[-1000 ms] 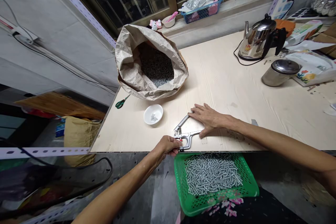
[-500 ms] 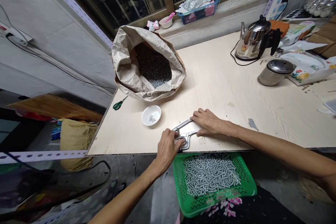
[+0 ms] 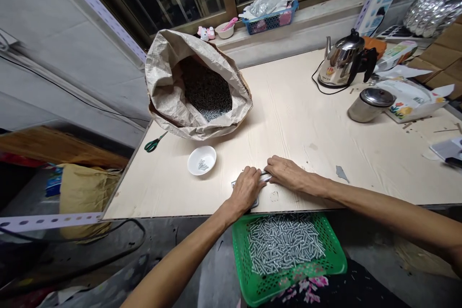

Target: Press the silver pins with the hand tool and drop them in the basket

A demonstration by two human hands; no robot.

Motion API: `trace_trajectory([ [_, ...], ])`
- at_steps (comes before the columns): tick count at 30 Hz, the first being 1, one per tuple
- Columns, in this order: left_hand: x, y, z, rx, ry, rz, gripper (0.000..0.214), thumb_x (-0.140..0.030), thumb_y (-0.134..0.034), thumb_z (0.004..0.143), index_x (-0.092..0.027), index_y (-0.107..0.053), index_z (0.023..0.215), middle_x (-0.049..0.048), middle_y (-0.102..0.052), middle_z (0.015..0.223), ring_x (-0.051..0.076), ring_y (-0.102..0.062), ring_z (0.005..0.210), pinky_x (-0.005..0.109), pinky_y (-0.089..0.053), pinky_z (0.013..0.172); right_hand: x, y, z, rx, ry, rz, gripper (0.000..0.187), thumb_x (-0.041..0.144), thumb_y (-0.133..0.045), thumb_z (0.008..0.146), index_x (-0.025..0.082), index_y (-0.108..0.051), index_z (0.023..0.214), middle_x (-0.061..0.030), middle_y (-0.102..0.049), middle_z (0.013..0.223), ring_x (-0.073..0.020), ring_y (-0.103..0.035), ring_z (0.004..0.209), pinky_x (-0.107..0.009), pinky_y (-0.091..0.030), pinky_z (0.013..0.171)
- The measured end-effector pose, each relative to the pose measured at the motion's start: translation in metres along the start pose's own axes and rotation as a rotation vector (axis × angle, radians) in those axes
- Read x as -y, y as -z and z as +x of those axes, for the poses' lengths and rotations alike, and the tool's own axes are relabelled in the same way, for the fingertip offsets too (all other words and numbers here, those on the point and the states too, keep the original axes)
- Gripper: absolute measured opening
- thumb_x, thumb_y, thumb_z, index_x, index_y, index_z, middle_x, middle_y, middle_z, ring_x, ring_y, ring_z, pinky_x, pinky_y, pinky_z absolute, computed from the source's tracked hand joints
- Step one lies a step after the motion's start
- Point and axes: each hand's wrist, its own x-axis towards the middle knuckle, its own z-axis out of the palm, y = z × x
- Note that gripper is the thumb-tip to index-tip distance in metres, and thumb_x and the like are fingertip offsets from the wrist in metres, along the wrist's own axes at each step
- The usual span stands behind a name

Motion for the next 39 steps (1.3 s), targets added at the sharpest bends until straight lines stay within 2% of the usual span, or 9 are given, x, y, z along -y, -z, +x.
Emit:
trace_trajectory([
  [4, -0.006, -0.007, 0.000, -0.007, 0.042, 0.038, 0.017, -0.027, -0.048, 0.092, -0.017, -0.061, 0.085, 0.0073, -0.059, 0.086, 0.023, -0.053, 0.088, 0.036, -0.044, 0.079, 0.004, -0.003, 0.004, 0.026, -0.014, -0.005, 0.013, 0.019, -0.053, 0.089, 0.018, -0.059, 0.077, -0.0066, -0.059, 0.080, -0.0197, -0.051, 0.078, -0.034, -0.043, 0.071],
  [7, -0.002, -0.004, -0.002, -0.054, 0.050, -0.014, 0.018, -0.029, -0.054, 0.089, -0.017, -0.061, 0.099, 0.0089, -0.062, 0.097, 0.024, -0.054, 0.096, 0.037, -0.045, 0.083, 0.005, 0.006, 0.001, 0.026, -0.020, 0.002, 0.009, 0.022, -0.061, 0.084, 0.017, -0.061, 0.091, -0.0090, -0.060, 0.092, -0.0221, -0.052, 0.087, -0.036, -0.044, 0.075],
  [11, 0.011, 0.013, -0.024, -0.308, 0.179, -0.114, 0.038, -0.033, -0.059, 0.085, -0.016, -0.056, 0.119, 0.0125, -0.056, 0.119, 0.025, -0.050, 0.111, 0.037, -0.042, 0.092, 0.007, 0.018, -0.012, -0.071, 0.030, 0.060, 0.060, 0.035, -0.074, 0.073, 0.016, -0.048, 0.124, -0.0146, -0.051, 0.122, -0.0282, -0.045, 0.110, -0.042, -0.043, 0.088],
  [14, 0.020, 0.024, -0.049, -0.382, 0.373, -0.122, 0.028, -0.036, -0.048, 0.091, -0.015, -0.066, 0.097, 0.0102, -0.062, 0.096, 0.024, -0.055, 0.096, 0.035, -0.043, 0.085, 0.012, 0.016, -0.021, -0.114, 0.021, 0.090, 0.045, 0.032, -0.066, 0.081, 0.018, -0.051, 0.121, -0.0117, -0.054, 0.115, -0.0255, -0.046, 0.106, -0.040, -0.043, 0.086],
  [19, 0.019, 0.021, -0.066, -0.176, 0.572, -0.080, 0.026, -0.038, -0.056, 0.085, -0.016, -0.068, 0.076, 0.0073, -0.062, 0.080, 0.022, -0.055, 0.087, 0.029, -0.041, 0.072, 0.023, -0.004, -0.023, -0.142, -0.035, 0.075, 0.018, 0.026, -0.058, 0.087, 0.018, -0.060, 0.104, -0.0084, -0.058, 0.099, -0.0216, -0.048, 0.092, -0.034, -0.042, 0.077],
  [26, 0.019, 0.031, -0.036, 0.193, 0.743, -0.155, 0.023, -0.035, -0.057, 0.077, -0.017, -0.067, 0.066, 0.0034, -0.065, 0.067, 0.016, -0.058, 0.066, 0.025, -0.031, 0.055, 0.024, -0.038, -0.017, -0.261, -0.013, -0.088, 0.005, 0.022, -0.059, 0.087, 0.018, -0.060, 0.085, -0.0045, -0.059, 0.085, -0.0199, -0.047, 0.082, -0.032, -0.035, 0.071],
  [29, 0.021, 0.042, -0.033, 0.267, 0.723, -0.104, 0.021, -0.030, -0.056, 0.076, -0.015, -0.069, 0.067, 0.0055, -0.066, 0.067, 0.017, -0.059, 0.065, 0.025, -0.031, 0.054, 0.022, -0.043, -0.016, -0.308, 0.003, -0.095, 0.005, 0.021, -0.057, 0.088, 0.018, -0.059, 0.084, -0.0036, -0.059, 0.083, -0.0195, -0.047, 0.081, -0.032, -0.034, 0.071],
  [34, -0.009, 0.054, -0.054, 0.149, 0.614, 0.173, 0.025, -0.016, -0.046, 0.081, -0.013, -0.071, 0.083, 0.0121, -0.068, 0.091, 0.021, -0.063, 0.085, 0.026, -0.037, 0.063, 0.021, -0.044, -0.016, -0.353, 0.003, -0.069, 0.009, 0.020, -0.052, 0.091, 0.019, -0.057, 0.083, -0.0037, -0.058, 0.081, -0.0193, -0.046, 0.079, -0.032, -0.033, 0.071],
  [39, -0.033, 0.073, -0.073, 0.201, 0.367, -0.054, 0.020, -0.029, -0.055, 0.085, -0.020, -0.071, 0.092, 0.0052, -0.068, 0.090, 0.018, -0.062, 0.082, 0.025, -0.042, 0.066, 0.022, -0.044, -0.016, -0.361, 0.011, -0.049, 0.012, 0.019, -0.049, 0.091, 0.019, -0.057, 0.083, -0.0036, -0.057, 0.081, -0.0193, -0.046, 0.079, -0.032, -0.033, 0.070],
])
